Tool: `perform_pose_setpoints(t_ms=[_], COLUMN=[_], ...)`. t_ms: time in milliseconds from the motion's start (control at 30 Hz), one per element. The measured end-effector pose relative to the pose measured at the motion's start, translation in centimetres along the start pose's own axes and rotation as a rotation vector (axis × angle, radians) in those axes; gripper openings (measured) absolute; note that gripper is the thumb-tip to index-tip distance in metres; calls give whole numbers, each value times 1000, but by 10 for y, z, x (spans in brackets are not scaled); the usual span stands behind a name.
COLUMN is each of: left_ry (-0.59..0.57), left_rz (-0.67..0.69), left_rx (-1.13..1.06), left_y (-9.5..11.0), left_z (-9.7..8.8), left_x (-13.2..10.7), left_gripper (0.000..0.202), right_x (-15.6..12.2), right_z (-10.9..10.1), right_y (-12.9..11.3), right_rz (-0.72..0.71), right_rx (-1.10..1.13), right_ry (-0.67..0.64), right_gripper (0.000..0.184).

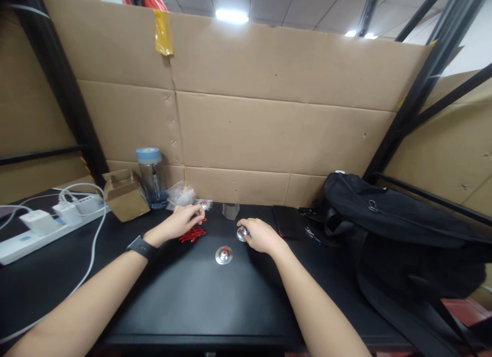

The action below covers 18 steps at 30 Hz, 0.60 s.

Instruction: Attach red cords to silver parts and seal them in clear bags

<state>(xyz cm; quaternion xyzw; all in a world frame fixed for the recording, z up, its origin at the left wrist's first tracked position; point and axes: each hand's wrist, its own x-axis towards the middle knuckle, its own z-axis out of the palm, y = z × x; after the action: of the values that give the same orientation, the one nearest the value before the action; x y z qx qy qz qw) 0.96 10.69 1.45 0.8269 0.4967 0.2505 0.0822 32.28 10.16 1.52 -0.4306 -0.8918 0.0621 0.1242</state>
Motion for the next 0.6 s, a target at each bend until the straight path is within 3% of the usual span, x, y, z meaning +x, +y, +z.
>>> perform_pose_setpoints(t_ms=[133, 300, 467, 600], left_ry=[45, 98, 118, 245], left_rz=[58, 13, 62, 103], left_rx=[-133, -223, -317, -427], left_y=[6, 11, 35, 58], left_z=[0, 7, 15, 20], left_x=[1, 2, 0, -3], left_gripper=[17, 22, 18, 15], right_x=[-1, 1, 7, 7], right_z=[-7, -12, -1, 5], right_y=[-7, -23, -41, -57], right_rz=[44, 88, -64, -163], right_rx=[-32, 30, 385, 518], right_ry=[40, 260, 482, 566], right_gripper=[33, 35, 41, 47])
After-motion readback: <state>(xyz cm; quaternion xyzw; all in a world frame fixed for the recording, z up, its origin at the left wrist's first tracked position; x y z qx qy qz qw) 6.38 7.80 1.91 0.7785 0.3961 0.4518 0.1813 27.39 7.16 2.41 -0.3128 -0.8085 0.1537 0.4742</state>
